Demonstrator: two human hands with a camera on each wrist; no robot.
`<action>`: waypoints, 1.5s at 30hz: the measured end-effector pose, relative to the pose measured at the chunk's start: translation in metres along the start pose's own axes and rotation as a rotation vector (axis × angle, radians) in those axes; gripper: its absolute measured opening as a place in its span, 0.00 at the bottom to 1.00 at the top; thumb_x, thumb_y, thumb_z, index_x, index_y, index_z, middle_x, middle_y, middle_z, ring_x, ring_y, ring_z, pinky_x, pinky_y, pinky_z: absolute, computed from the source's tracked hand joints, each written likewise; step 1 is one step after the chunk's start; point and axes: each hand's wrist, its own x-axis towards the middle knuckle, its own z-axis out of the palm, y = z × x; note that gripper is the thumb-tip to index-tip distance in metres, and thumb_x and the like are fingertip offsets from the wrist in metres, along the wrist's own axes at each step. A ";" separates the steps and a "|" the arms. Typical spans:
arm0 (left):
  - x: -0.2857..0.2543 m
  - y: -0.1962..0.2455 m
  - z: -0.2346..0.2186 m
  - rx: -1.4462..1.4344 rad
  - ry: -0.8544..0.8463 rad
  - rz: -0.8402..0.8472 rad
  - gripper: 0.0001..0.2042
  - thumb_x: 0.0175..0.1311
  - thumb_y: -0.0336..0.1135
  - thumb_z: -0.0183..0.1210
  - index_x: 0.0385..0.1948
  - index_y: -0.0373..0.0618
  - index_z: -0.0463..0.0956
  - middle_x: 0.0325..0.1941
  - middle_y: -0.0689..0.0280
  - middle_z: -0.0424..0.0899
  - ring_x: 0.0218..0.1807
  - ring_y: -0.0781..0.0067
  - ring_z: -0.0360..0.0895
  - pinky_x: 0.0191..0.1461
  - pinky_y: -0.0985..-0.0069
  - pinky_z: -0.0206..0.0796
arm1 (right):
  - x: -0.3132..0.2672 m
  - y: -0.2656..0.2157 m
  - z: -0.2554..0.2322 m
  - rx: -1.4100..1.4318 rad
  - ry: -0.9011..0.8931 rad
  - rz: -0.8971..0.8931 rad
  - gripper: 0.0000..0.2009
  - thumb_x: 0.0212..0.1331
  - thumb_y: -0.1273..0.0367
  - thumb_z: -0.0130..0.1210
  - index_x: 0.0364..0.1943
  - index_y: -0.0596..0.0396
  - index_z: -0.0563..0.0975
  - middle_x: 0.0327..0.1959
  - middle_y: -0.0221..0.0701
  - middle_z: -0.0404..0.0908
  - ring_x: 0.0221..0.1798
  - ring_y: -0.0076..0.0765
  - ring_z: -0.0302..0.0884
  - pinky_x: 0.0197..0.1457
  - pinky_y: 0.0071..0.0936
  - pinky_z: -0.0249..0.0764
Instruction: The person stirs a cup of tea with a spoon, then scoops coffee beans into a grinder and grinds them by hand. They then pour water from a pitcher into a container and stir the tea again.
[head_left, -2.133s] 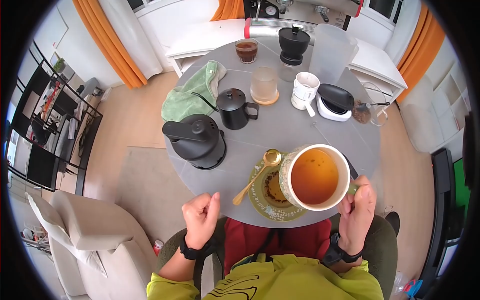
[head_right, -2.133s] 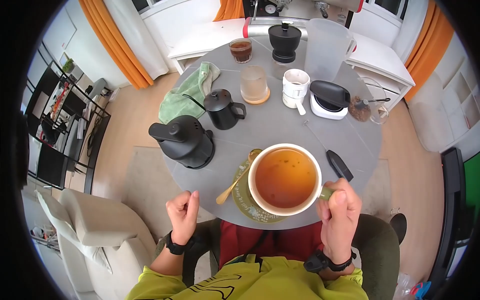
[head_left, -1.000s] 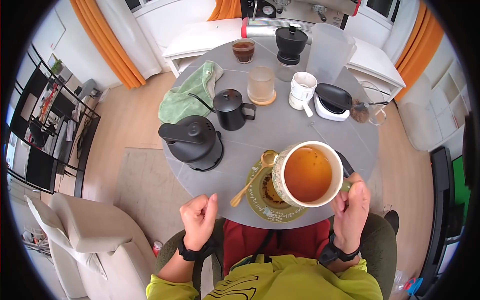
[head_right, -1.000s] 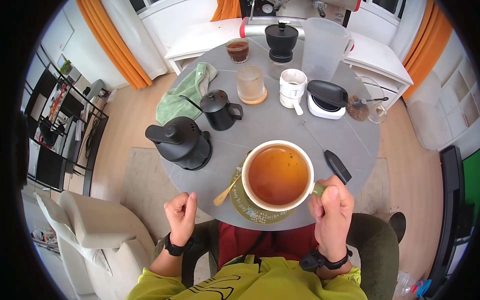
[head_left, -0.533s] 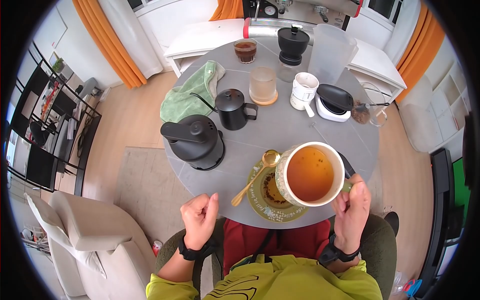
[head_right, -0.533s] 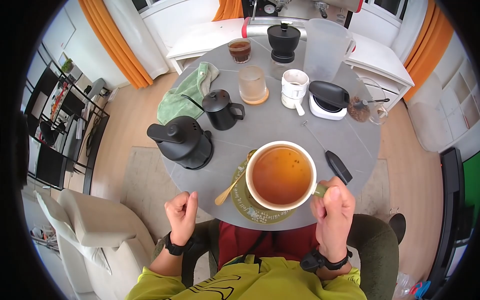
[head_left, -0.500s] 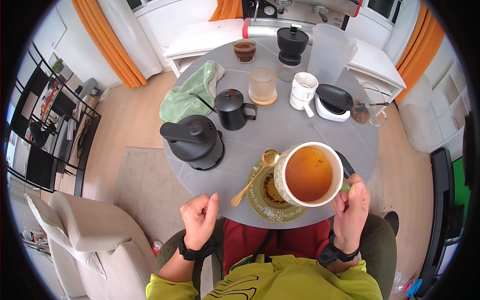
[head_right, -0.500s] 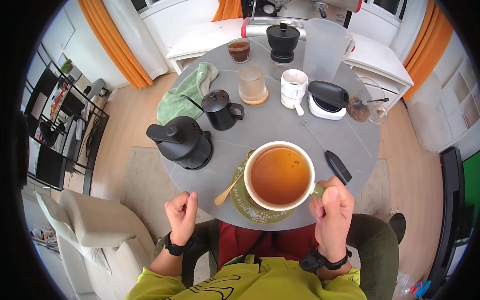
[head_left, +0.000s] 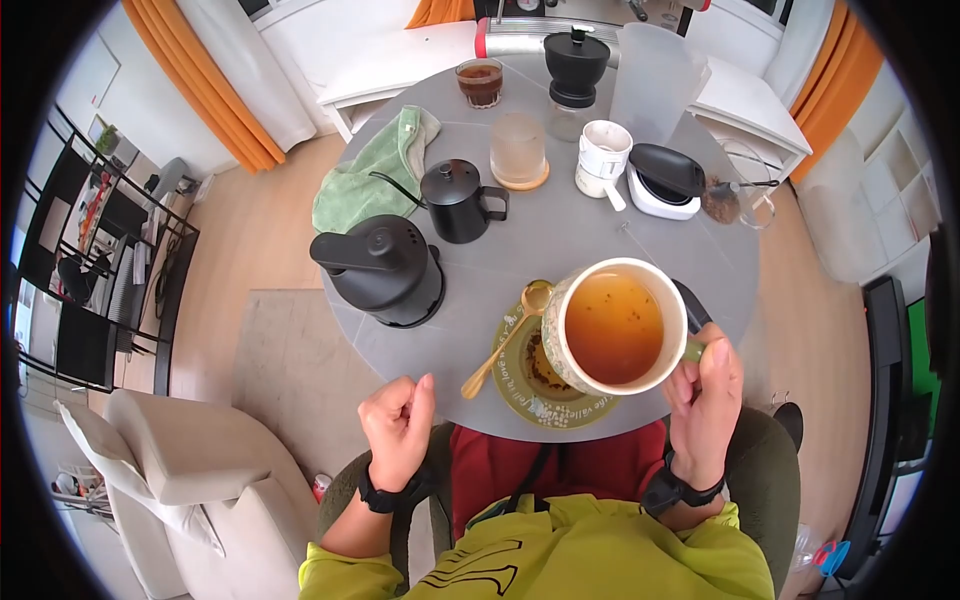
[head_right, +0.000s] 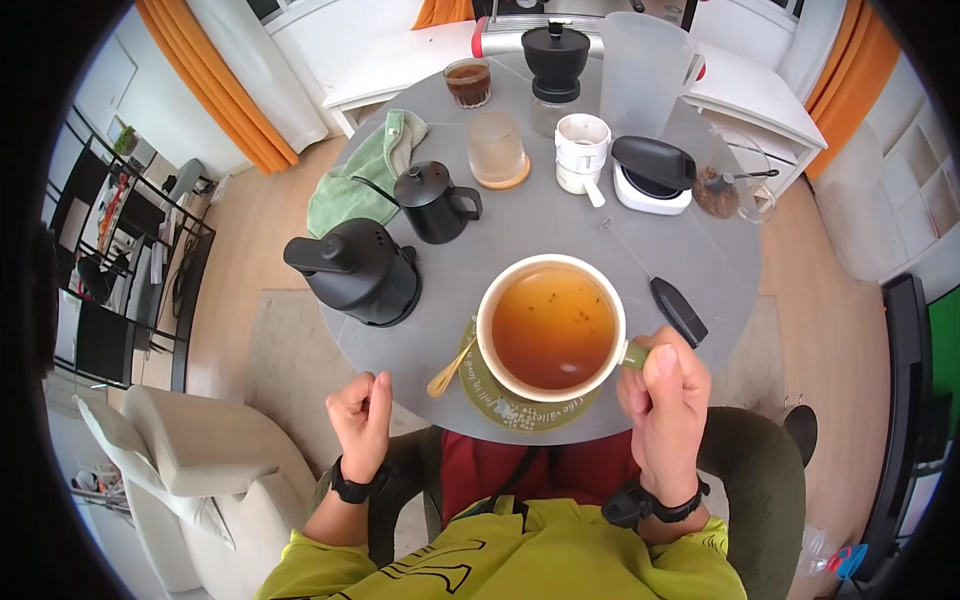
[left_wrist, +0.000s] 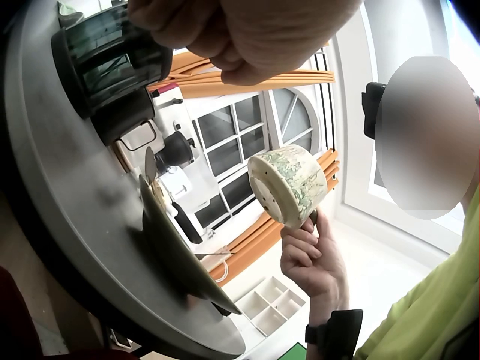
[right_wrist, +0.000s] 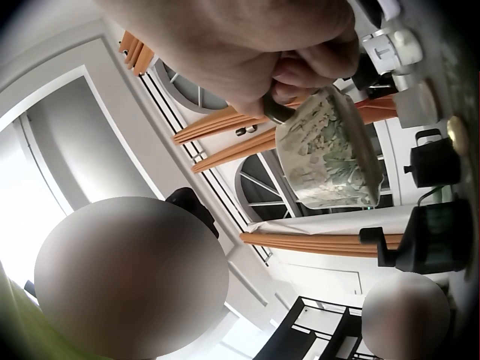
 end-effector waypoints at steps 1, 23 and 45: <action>0.000 0.000 -0.001 0.008 0.011 0.003 0.19 0.60 0.26 0.58 0.12 0.38 0.59 0.11 0.64 0.54 0.15 0.76 0.49 0.19 0.76 0.44 | 0.001 0.000 0.000 -0.008 0.000 -0.010 0.20 0.70 0.58 0.43 0.21 0.51 0.60 0.15 0.22 0.59 0.16 0.13 0.49 0.18 0.16 0.45; 0.000 -0.002 0.002 -0.021 0.003 0.006 0.19 0.61 0.25 0.57 0.13 0.38 0.57 0.12 0.67 0.53 0.17 0.80 0.47 0.19 0.77 0.42 | 0.004 0.000 0.001 0.015 0.000 0.033 0.19 0.70 0.59 0.42 0.21 0.51 0.60 0.14 0.21 0.59 0.15 0.12 0.49 0.18 0.16 0.45; 0.000 -0.004 0.001 0.001 0.011 0.025 0.19 0.60 0.25 0.57 0.13 0.38 0.57 0.12 0.65 0.53 0.17 0.78 0.47 0.19 0.76 0.42 | 0.002 0.003 0.001 0.028 -0.005 0.046 0.19 0.71 0.59 0.42 0.21 0.50 0.60 0.15 0.20 0.59 0.16 0.12 0.49 0.18 0.16 0.45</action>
